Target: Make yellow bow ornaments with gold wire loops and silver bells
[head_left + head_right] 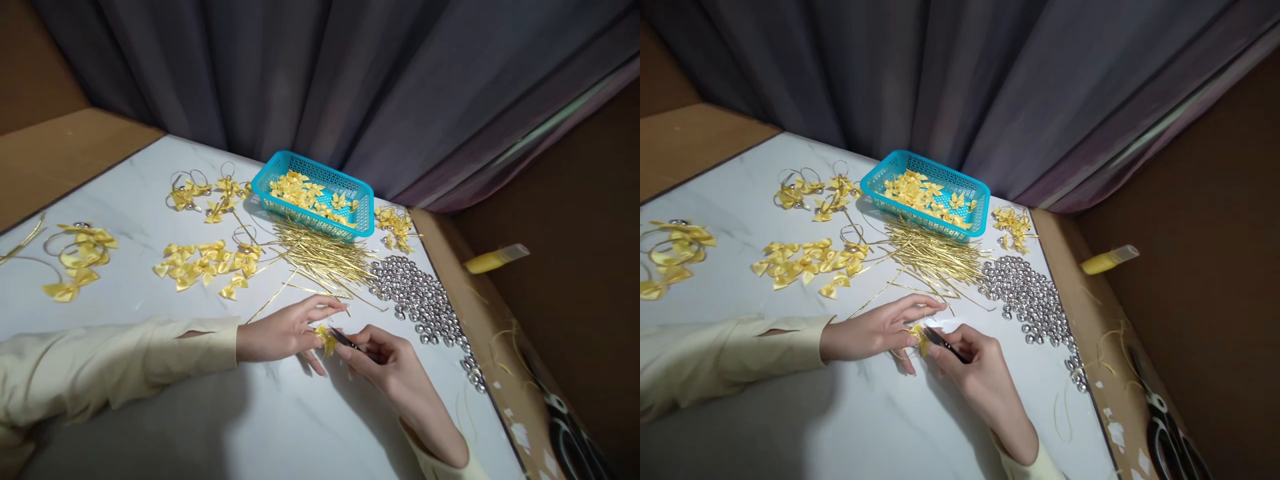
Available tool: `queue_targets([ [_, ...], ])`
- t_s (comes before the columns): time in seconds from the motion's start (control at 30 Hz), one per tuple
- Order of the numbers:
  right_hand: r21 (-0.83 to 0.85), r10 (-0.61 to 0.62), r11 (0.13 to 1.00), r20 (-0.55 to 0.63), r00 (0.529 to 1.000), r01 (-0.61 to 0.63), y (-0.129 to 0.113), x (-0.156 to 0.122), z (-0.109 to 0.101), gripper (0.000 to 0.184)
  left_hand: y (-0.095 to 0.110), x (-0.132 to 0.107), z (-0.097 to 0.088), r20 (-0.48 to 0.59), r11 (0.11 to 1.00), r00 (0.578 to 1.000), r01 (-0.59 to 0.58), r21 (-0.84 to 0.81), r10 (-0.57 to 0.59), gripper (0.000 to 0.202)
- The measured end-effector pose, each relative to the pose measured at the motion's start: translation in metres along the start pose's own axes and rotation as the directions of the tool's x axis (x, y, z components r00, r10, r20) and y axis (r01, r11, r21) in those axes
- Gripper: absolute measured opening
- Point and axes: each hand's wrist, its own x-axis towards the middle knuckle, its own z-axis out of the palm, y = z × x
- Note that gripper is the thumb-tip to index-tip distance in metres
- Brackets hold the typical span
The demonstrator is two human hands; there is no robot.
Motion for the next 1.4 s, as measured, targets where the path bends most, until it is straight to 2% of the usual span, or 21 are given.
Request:
queue_targets([
  [0.57,-0.137,0.001,0.991,0.026,1.0,0.003,-0.0009,-0.0016,0.0009,0.028,0.0025,0.0001,0.0011,0.01,1.0,1.0,0.01,-0.008,-0.01,0.047],
  [1.4,-0.1,-0.019,0.995,0.011,1.0,0.02,-0.0029,0.0013,0.0054,0.032,-0.0001,0.0003,-0.0008,0.01,1.0,1.0,0.003,0.003,-0.003,0.046],
])
